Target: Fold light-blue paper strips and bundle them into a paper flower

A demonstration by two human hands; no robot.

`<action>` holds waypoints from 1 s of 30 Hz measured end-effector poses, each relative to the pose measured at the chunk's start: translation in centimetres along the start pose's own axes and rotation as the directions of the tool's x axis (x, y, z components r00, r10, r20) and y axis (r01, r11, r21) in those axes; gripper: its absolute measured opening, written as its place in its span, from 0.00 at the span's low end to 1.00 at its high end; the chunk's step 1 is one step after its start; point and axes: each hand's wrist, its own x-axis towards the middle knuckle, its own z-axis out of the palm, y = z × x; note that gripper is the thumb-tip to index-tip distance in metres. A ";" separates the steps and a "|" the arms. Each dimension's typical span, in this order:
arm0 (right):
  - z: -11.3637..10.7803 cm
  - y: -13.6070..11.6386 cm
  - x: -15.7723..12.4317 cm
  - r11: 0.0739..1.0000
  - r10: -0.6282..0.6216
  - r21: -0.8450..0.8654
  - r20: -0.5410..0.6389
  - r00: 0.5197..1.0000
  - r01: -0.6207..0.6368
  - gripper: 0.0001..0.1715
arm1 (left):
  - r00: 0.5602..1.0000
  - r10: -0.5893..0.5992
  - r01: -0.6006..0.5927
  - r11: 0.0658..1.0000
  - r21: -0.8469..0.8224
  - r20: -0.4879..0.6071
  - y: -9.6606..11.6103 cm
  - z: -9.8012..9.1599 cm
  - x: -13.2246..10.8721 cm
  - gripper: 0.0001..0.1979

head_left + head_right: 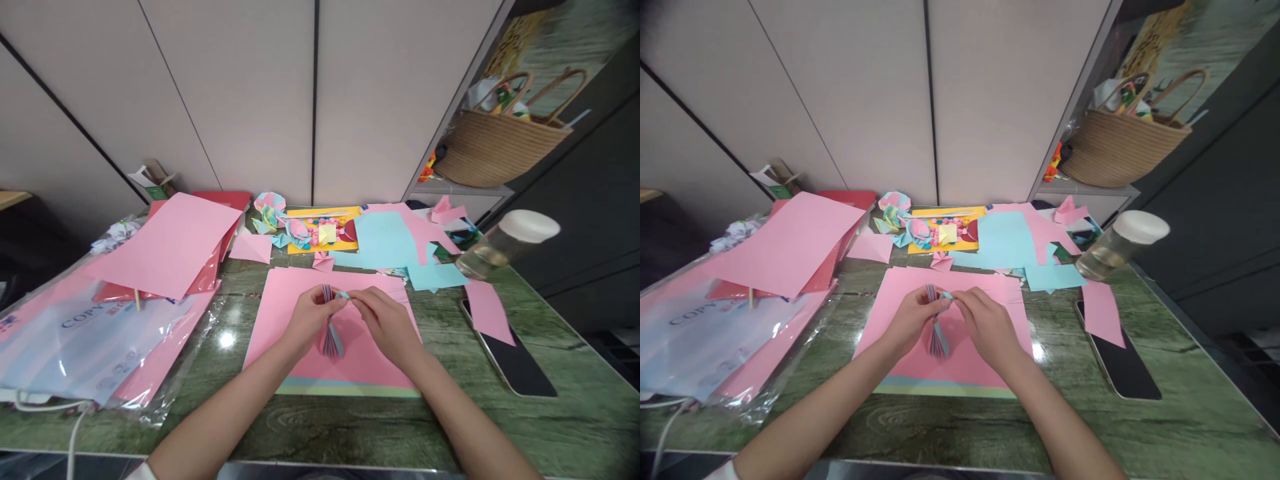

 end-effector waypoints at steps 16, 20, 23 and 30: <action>0.3 -0.4 -0.4 0.996 -0.065 -0.061 -0.007 0.998 0.065 0.14 | 0.995 -0.049 0.032 0.982 -0.187 -0.090 -0.1 0.4 -0.3 0.07; 1.0 -0.3 -0.6 0.989 -0.088 -0.126 -0.039 0.995 0.083 0.15 | 0.992 -0.077 0.055 0.975 -0.217 -0.096 -0.3 0.6 -0.5 0.07; 1.5 -0.3 -0.7 0.980 -0.092 -0.181 -0.055 0.994 0.080 0.15 | 0.991 -0.082 0.057 0.974 -0.220 -0.104 -0.5 0.6 -0.6 0.07; 1.5 -0.3 -0.6 0.947 -0.140 -0.307 -0.138 0.980 0.093 0.13 | 0.988 -0.133 0.109 0.963 -0.247 -0.080 -0.1 0.6 -0.7 0.11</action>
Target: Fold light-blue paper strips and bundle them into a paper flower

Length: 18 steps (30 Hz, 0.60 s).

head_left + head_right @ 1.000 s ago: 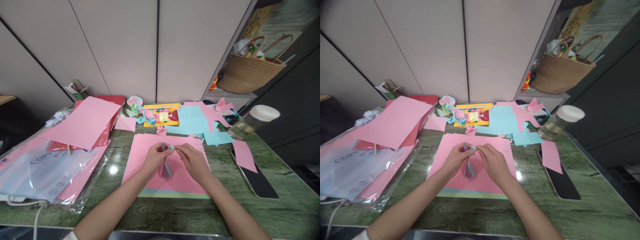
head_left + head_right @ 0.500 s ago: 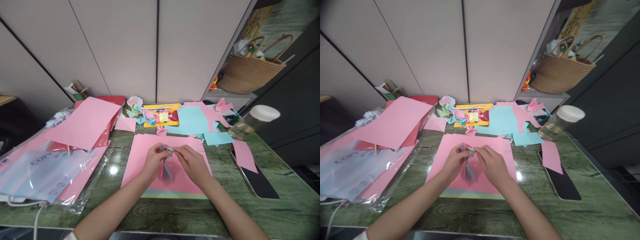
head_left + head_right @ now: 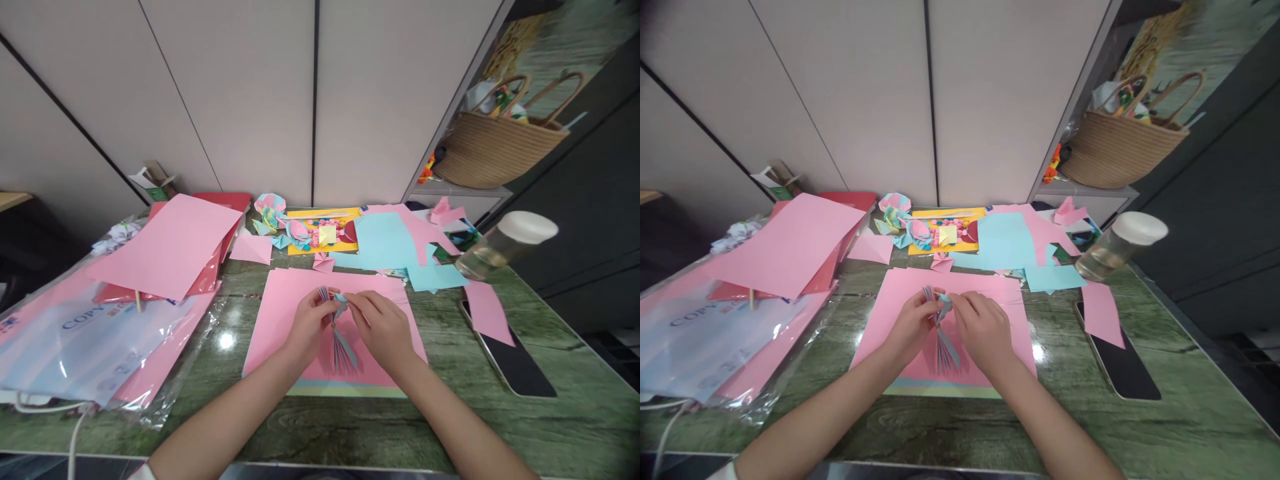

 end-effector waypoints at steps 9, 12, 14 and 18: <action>-0.2 0.1 0.2 0.996 0.063 0.057 0.017 0.998 -0.064 0.11 | 1.000 0.012 -0.013 1.000 0.022 0.029 0.1 -0.2 0.3 0.14; -0.3 0.2 0.2 0.993 0.072 0.092 0.040 0.997 -0.075 0.12 | 0.999 0.009 -0.011 0.999 0.051 0.048 -0.1 -0.3 0.5 0.13; -0.4 0.3 0.1 0.992 0.069 0.100 0.050 0.996 -0.074 0.12 | 0.998 0.022 -0.026 0.998 0.065 0.055 -0.2 -0.4 0.5 0.13; -0.5 0.3 0.3 0.985 0.088 0.145 0.076 0.993 -0.098 0.14 | 0.994 0.058 -0.069 0.991 0.117 0.088 -0.2 -0.4 0.6 0.12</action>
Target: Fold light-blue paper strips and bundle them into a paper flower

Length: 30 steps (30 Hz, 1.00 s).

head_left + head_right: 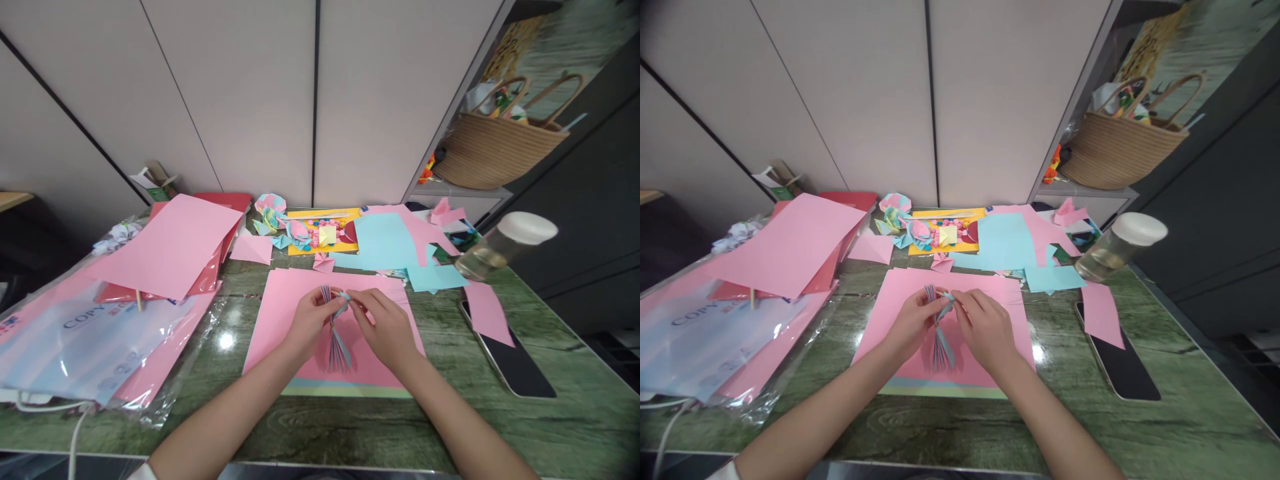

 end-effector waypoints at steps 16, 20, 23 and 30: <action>-0.3 -0.2 0.1 0.980 0.089 0.169 0.099 0.991 -0.105 0.14 | 0.998 0.045 -0.050 0.992 0.113 0.039 0.0 -0.2 -0.1 0.10; -0.5 -0.2 0.1 0.975 0.084 0.194 0.116 0.990 -0.105 0.14 | 0.998 0.035 -0.042 0.992 0.117 0.059 0.1 0.0 -0.1 0.10; -0.5 -0.3 0.1 0.977 0.069 0.194 0.120 0.990 -0.091 0.15 | 0.997 0.058 -0.063 0.988 0.141 0.044 0.1 0.1 -0.2 0.09; -0.1 -0.3 0.0 0.984 0.072 0.154 0.089 0.993 -0.085 0.18 | 0.989 0.135 -0.123 0.977 0.173 -0.059 0.0 0.3 -0.2 0.13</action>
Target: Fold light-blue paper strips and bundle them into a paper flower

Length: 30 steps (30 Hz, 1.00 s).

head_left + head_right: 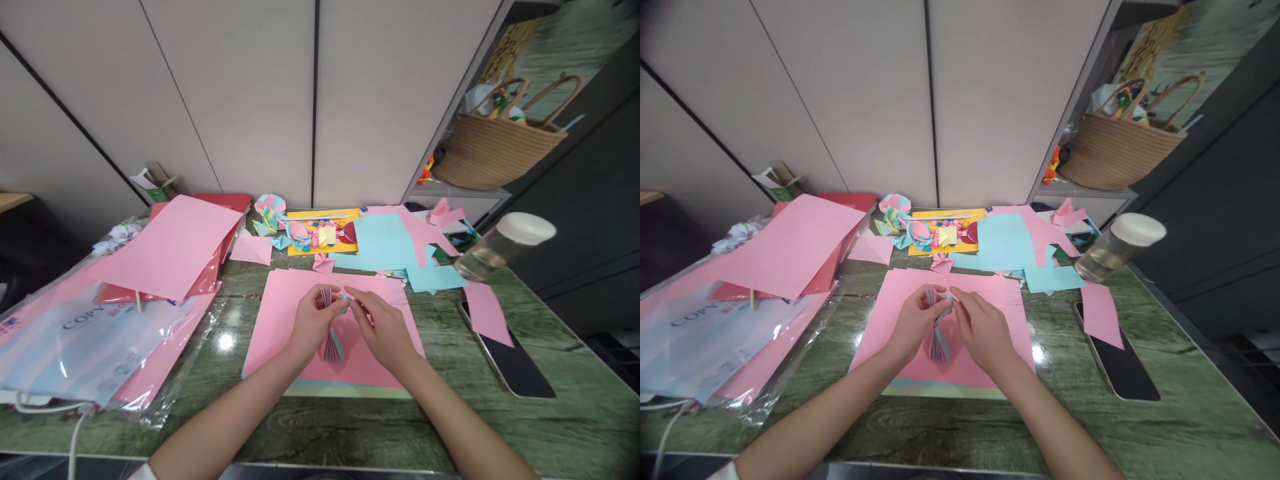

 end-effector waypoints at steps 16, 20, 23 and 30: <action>0.6 0.3 -0.2 0.985 -0.054 -0.167 -0.005 0.999 0.053 0.14 | 0.999 0.011 -0.010 1.000 0.006 -0.035 -1.0 -0.2 0.1 0.11; 0.7 0.0 0.0 0.981 -0.091 -0.177 -0.040 0.995 0.082 0.14 | 0.998 -0.047 0.044 0.997 -0.060 -0.038 -1.4 -0.1 0.1 0.10; 0.7 -0.3 0.1 0.971 -0.118 -0.216 -0.063 0.991 0.102 0.14 | 0.997 -0.078 0.077 0.990 -0.120 -0.003 -1.4 0.0 0.1 0.08; 0.6 -0.4 0.1 0.966 -0.120 -0.240 -0.103 0.987 0.092 0.11 | 0.991 -0.132 0.134 0.963 -0.234 0.026 -0.6 -0.1 0.0 0.13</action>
